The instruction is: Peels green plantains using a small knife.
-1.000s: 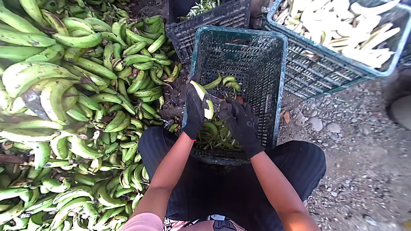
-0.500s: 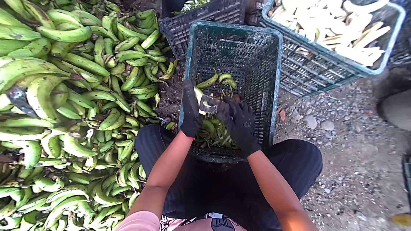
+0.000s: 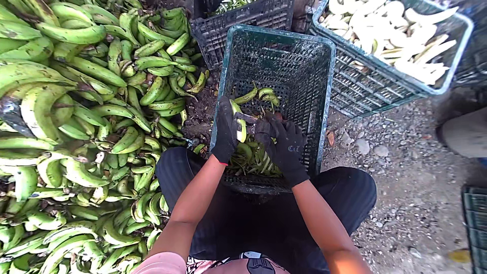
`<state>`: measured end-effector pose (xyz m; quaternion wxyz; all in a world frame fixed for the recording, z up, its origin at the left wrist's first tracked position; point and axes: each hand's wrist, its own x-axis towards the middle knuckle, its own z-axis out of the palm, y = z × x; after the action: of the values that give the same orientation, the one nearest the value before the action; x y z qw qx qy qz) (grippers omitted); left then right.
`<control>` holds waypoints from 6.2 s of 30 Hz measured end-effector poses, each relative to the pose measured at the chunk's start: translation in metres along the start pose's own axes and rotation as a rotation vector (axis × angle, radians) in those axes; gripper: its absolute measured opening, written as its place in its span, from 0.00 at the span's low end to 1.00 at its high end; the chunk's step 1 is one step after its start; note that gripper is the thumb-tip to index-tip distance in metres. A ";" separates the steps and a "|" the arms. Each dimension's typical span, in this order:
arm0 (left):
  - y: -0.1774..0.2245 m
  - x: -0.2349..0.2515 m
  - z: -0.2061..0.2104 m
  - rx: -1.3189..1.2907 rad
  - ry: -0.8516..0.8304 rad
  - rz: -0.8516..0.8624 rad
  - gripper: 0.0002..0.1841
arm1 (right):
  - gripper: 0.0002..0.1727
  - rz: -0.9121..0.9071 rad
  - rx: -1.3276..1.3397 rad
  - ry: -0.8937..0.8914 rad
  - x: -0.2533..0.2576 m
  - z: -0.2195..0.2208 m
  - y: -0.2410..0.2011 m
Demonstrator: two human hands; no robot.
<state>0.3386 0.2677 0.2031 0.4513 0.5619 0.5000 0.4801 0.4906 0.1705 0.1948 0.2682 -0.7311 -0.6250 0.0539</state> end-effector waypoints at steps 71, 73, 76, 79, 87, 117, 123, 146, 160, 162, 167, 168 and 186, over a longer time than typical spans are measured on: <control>-0.003 0.004 0.033 1.169 -1.385 -0.322 0.27 | 0.28 0.393 0.880 0.449 -0.005 -0.105 0.100; 0.038 0.026 0.067 0.881 -1.236 -0.119 0.25 | 0.30 0.425 0.859 0.520 -0.008 -0.113 0.112; 0.112 0.054 0.123 0.459 -0.820 0.339 0.29 | 0.27 0.413 1.003 0.585 -0.011 -0.116 0.120; 0.164 0.061 0.150 0.146 -0.587 0.579 0.30 | 0.29 0.454 1.045 0.595 -0.007 -0.116 0.118; -0.022 0.025 0.077 1.222 -0.786 -0.348 0.40 | 0.28 0.439 0.846 0.422 -0.016 -0.110 0.109; 0.027 0.025 -0.045 -0.082 -0.708 -0.484 0.22 | 0.37 0.404 1.290 -0.194 0.018 -0.057 0.042; 0.043 0.046 -0.055 -0.091 -0.434 -0.142 0.25 | 0.30 0.471 1.137 -0.436 -0.002 -0.017 0.009; 0.029 0.027 -0.036 -0.465 -0.376 0.120 0.37 | 0.35 0.508 1.026 -0.409 -0.039 0.035 -0.018; 0.026 0.019 -0.029 -0.269 -0.343 -0.232 0.31 | 0.50 -0.238 0.061 -0.108 0.019 -0.012 -0.002; 0.029 0.018 -0.028 -0.248 -0.344 -0.211 0.30 | 0.46 -0.202 0.073 -0.092 0.017 -0.011 -0.004; 0.033 0.016 -0.023 -0.044 -0.233 -0.058 0.27 | 0.39 0.070 0.173 -0.215 0.024 -0.004 -0.019; 0.029 0.017 -0.023 0.011 -0.199 -0.008 0.28 | 0.42 0.108 0.175 -0.202 0.027 0.002 -0.022; 0.035 0.015 -0.019 0.023 -0.036 -0.009 0.31 | 0.36 0.233 0.257 -0.254 0.059 0.003 -0.037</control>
<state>0.3252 0.2796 0.2413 0.4560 0.5734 0.4999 0.4620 0.4690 0.2299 0.2246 0.2702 -0.7454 -0.5532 0.2557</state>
